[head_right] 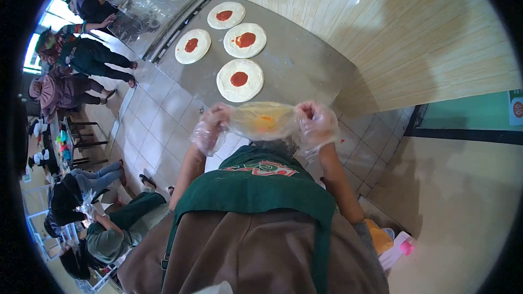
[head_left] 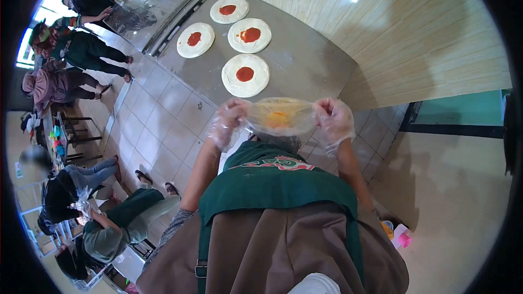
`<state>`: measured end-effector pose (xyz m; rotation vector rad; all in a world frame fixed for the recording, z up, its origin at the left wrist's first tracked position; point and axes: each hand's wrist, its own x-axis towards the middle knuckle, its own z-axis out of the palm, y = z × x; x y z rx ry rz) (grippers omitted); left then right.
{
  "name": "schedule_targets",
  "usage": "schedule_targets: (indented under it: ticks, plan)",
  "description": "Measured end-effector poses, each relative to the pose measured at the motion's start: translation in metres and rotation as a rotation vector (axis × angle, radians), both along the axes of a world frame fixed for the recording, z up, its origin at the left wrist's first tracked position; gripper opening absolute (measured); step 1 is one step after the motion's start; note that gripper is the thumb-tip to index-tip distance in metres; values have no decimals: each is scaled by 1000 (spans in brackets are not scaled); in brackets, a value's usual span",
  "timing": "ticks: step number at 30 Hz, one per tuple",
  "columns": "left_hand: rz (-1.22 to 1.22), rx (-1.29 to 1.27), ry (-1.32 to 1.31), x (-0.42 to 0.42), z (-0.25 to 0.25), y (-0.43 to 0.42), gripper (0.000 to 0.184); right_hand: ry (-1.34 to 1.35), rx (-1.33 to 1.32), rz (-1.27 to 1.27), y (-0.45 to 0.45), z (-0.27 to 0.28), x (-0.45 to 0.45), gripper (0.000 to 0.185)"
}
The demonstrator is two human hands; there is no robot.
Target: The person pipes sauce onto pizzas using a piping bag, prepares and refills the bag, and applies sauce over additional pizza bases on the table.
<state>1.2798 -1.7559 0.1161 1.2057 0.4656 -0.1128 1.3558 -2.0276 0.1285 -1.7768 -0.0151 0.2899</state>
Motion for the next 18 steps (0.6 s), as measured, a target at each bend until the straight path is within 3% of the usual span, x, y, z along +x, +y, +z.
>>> schedule_targets:
  ticks: [1, 2, 4, 6, 7, 9, 11, 12, 15, 18]
  plan:
    - [37, -164, -66, -3, 3, 7, 15, 90, 107, 30, 7, 28, 5, 8]
    - [57, -557, -208, -9, -38, 28, 24, 185, 213, 65, 14, 51, 8, 8]
    - [-31, 141, -418, -25, -49, 17, 32, 209, 292, 208, 29, 76, 10, 8]
    - [-169, 170, -36, -31, -46, -1, 48, 217, 337, 357, 46, 86, 13, 10]
    - [-220, 197, -102, -33, -45, -20, 59, 222, 337, 437, 55, 89, 12, 11]
    - [-168, 544, -299, -27, -36, -48, 71, 239, 332, 562, 70, 85, 5, 12]
    - [-86, 545, -298, -14, -44, -46, 70, 244, 328, 659, 86, 76, -1, 14]
    - [-20, 407, -312, -7, -38, -41, 69, 101, 198, 796, 87, 85, 2, 18]
    - [240, 194, -198, -14, 2, -31, 64, 197, 371, 597, 90, 84, 8, 26]
    - [408, -86, -201, -41, 22, -11, 60, -25, 346, 752, 102, 19, 19, 35]
